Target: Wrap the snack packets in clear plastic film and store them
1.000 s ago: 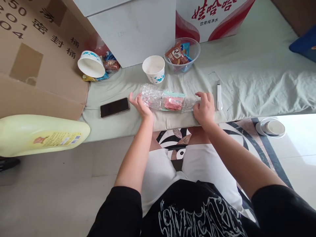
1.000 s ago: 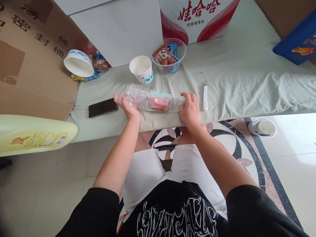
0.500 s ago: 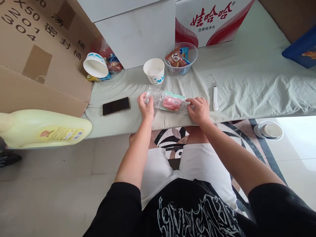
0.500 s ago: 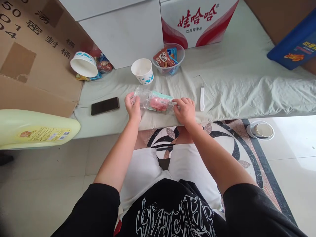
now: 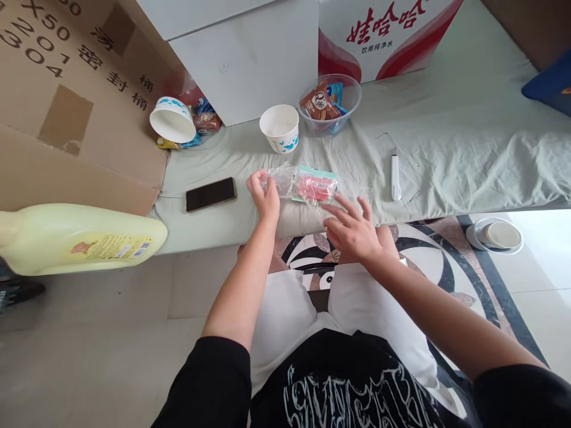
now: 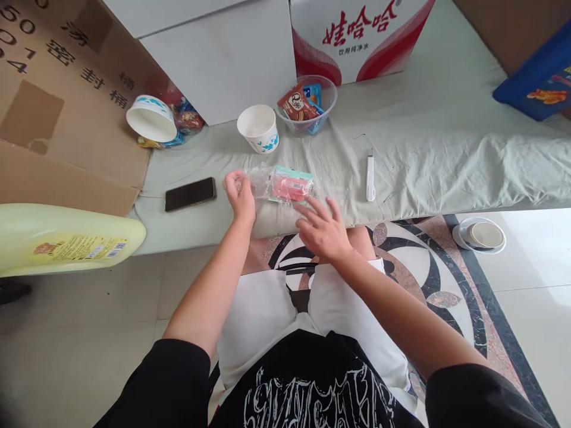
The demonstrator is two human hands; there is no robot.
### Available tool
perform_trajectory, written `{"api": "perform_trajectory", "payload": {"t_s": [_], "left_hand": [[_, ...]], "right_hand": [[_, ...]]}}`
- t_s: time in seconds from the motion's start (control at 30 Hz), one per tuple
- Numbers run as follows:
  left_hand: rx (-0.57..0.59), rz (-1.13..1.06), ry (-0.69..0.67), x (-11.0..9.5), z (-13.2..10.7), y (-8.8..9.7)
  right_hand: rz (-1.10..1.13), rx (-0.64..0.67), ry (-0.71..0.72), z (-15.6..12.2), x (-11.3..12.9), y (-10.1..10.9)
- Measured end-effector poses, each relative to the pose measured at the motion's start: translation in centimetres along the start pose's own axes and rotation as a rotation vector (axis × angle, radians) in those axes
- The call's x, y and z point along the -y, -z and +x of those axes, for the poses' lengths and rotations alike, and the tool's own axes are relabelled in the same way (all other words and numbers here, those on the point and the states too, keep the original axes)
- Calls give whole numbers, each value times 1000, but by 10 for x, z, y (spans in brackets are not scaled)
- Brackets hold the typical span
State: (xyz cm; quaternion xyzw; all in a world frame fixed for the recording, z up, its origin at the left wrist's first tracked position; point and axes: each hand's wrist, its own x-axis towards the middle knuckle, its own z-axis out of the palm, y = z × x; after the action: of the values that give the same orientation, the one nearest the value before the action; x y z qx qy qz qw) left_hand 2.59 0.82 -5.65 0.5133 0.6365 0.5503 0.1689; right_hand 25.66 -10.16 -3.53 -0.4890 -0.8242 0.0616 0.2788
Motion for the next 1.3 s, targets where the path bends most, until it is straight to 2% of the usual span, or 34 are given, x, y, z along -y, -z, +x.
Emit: {"api": "perform_trajectory", "payload": {"t_s": [0.07,0.13,0.17,0.23,0.27,0.3,0.37,0.4,0.47,0.53,0.57,0.63,0.73,0.87,0.97,1.03,1.13,1.3], "left_hand": [[-126,85,-77,-18,-10,13],[-107,184,-119,-39,-25,25],[2,233,-77,-48,-34,30],[331,362,65,-63,-50,34],[450,422,109,-68,-56,34],[525,469,137,-72,-60,33],[578,503,140,-73,-63,28],[584,479,137,-71,-62,26],[576,323,177,-66,-57,22],[515,43,294,-61,-52,17],[475,-120,367,-60,-50,15],[437,-423,503,-63,-46,11],[511,-743,615,-77,-41,10],[597,-1020,644,-101,-35,12],[620,-1107,649,-110,-28,14],[622,-1092,617,-110,-22,17],[567,-1015,532,-101,-9,27],[391,-999,395,-68,12,41]], "right_hand": [[53,128,114,-4,9,1],[90,259,166,-4,13,3],[96,308,165,-3,14,4],[115,375,117,0,16,7],[145,399,81,2,17,8],[191,419,35,4,17,9],[284,414,-86,7,16,9],[308,369,-146,10,15,8],[298,185,-239,17,9,6],[270,10,-277,28,1,2],[275,-23,-291,34,-4,0],[340,36,-343,47,-10,-5],[600,144,-447,61,-11,-9],[1243,-10,-644,63,-1,-9],[1720,-84,-862,60,0,-10],[1859,-158,-973,59,-4,-11],[1878,-262,-1031,57,-12,-14],[1743,-291,-1022,51,-26,-15]]}}
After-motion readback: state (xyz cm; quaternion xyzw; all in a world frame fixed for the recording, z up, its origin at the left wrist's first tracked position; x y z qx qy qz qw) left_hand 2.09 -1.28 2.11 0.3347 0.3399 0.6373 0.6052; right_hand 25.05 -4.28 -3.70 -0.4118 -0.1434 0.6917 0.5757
